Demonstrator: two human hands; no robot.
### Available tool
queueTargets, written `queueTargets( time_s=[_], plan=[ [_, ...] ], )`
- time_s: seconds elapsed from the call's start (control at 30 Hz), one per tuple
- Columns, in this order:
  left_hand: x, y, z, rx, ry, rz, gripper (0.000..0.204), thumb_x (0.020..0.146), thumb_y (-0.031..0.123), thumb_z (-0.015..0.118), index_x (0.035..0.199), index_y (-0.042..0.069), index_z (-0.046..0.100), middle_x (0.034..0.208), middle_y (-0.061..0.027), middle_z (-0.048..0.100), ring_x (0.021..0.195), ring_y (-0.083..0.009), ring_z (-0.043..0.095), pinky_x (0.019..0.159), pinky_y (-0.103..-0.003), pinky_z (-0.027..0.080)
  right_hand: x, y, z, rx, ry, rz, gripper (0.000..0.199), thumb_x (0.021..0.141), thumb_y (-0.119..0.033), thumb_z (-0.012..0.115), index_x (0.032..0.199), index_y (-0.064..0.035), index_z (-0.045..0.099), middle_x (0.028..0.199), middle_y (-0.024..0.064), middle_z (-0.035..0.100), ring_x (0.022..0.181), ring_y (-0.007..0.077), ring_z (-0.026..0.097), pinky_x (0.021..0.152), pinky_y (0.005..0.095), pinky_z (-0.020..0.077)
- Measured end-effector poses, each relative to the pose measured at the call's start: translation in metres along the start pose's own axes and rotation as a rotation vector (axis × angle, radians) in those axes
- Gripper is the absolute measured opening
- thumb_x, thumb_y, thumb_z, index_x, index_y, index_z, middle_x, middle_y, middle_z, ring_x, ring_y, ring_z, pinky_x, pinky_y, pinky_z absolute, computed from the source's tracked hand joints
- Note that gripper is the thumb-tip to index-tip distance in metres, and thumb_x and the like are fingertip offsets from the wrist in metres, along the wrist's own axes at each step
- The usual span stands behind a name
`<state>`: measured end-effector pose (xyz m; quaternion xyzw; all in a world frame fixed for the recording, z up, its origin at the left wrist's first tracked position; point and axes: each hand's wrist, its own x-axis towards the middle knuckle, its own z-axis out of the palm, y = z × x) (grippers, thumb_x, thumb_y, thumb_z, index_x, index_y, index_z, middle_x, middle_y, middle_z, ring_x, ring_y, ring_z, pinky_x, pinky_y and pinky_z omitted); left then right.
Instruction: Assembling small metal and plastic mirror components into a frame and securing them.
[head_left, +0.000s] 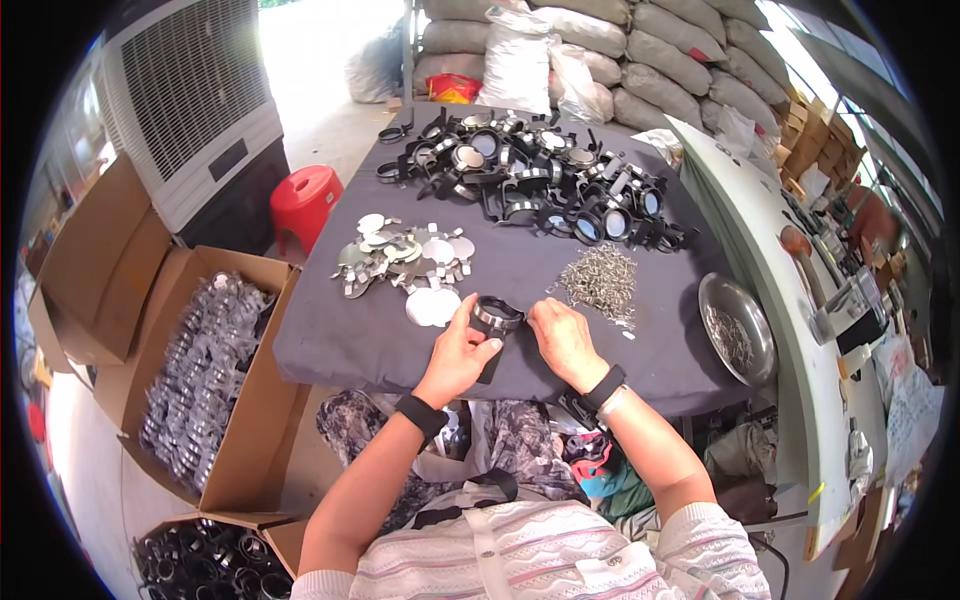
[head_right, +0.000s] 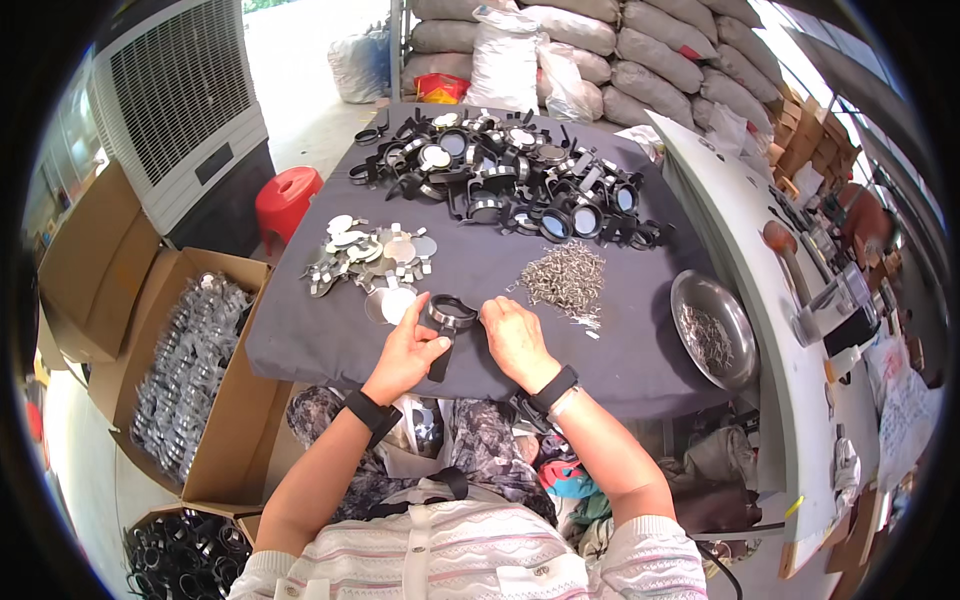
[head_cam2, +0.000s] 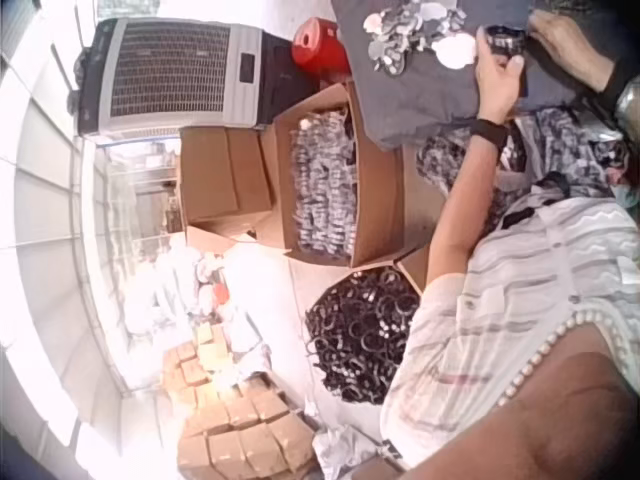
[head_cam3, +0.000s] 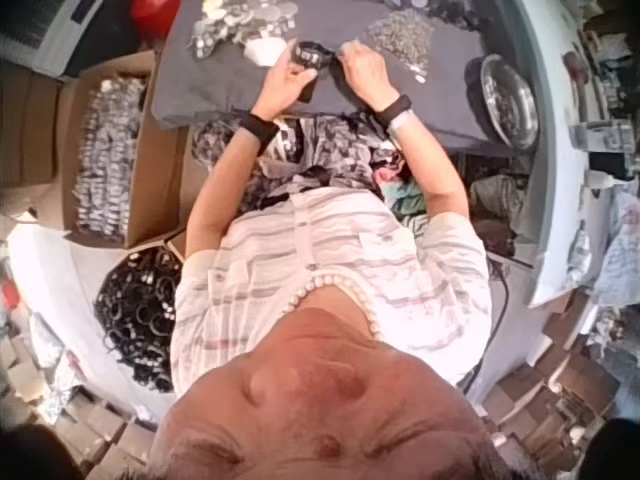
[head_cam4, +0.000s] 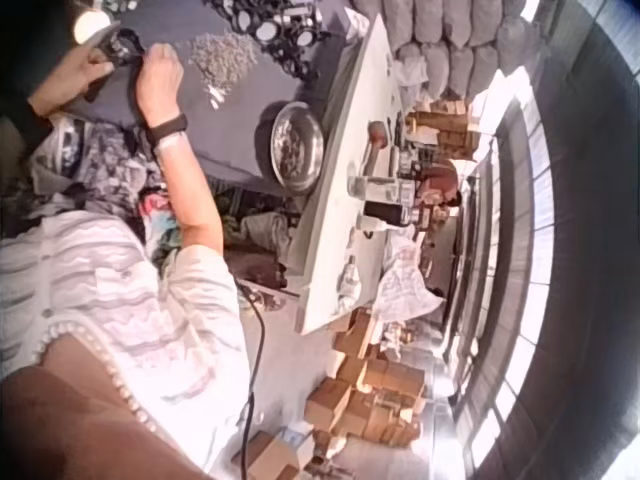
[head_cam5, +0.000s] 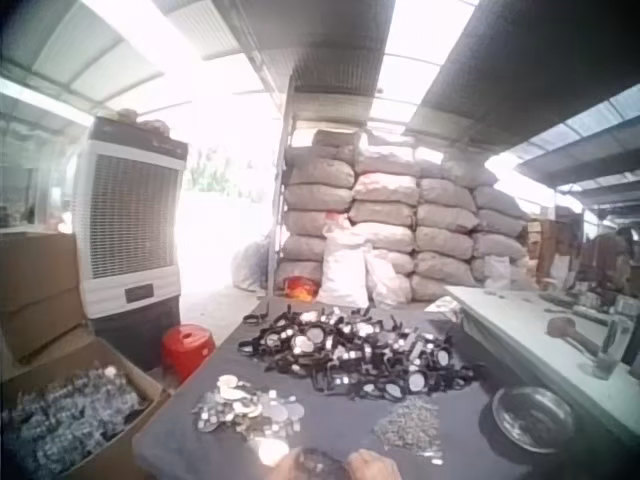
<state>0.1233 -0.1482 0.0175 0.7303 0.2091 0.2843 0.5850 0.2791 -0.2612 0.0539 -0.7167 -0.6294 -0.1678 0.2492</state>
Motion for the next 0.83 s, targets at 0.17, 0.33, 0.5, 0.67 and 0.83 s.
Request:
queueTargets(
  time_s=[0.17, 0.33, 0.5, 0.67, 0.83],
  plan=[
    [-0.004, -0.001, 0.013, -0.178, -0.081, 0.02, 0.075, 0.085, 0.007, 0.063, 0.146, 0.005, 0.02, 0.085, -0.0044, 0.058, 0.069, -0.0064, 0.052, 0.065, -0.021, 0.045, 0.01, -0.006, -0.006, 0.18, 0.158, -0.03, 0.009, 0.079, -0.004, 0.056, 0.085, -0.0025, 0.049, 0.077, 0.0148, 0.057, 0.071, 0.0355, 0.061, 0.06, 0.0428, 0.0491],
    [-0.006, -0.002, 0.013, -0.089, -0.06, 0.077, 0.074, 0.086, 0.01, 0.065, 0.145, 0.001, 0.021, 0.08, 0.0005, 0.05, 0.066, -0.0033, 0.046, 0.06, -0.019, 0.04, 0.009, -0.013, 0.005, 0.172, 0.091, -0.055, 0.01, 0.079, -0.004, 0.054, 0.087, -0.0023, 0.047, 0.076, 0.0155, 0.056, 0.071, 0.0354, 0.06, 0.06, 0.0426, 0.0491],
    [-0.006, 0.003, 0.017, -0.101, 0.047, 0.14, 0.073, 0.083, 0.004, 0.063, 0.144, 0.001, 0.024, 0.073, -0.0034, 0.054, 0.058, -0.0066, 0.047, 0.055, -0.023, 0.042, 0.013, -0.016, 0.004, 0.158, -0.01, -0.086, 0.012, 0.077, -0.004, 0.055, 0.082, -0.0024, 0.044, 0.075, 0.0144, 0.054, 0.07, 0.0354, 0.059, 0.06, 0.0439, 0.0484],
    [-0.005, -0.003, 0.015, 0.002, 0.03, 0.19, 0.064, 0.084, 0.007, 0.064, 0.14, 0.001, 0.034, 0.073, -0.0018, 0.055, 0.058, -0.0038, 0.044, 0.054, -0.02, 0.038, 0.016, -0.021, 0.0, 0.135, -0.095, -0.098, 0.013, 0.075, -0.004, 0.056, 0.081, -0.0021, 0.044, 0.076, 0.0144, 0.054, 0.073, 0.0351, 0.059, 0.061, 0.0436, 0.0486],
    [-0.003, -0.006, 0.016, -0.007, 0.028, 0.183, 0.057, 0.082, 0.005, 0.064, 0.135, 0.004, 0.044, 0.069, -0.0019, 0.051, 0.054, -0.0053, 0.042, 0.052, -0.022, 0.038, 0.016, -0.016, -0.003, 0.137, -0.117, -0.192, 0.019, 0.074, 0.002, 0.056, 0.09, 0.0001, 0.047, 0.078, 0.0154, 0.056, 0.072, 0.0365, 0.059, 0.059, 0.0427, 0.0484]
  ],
)
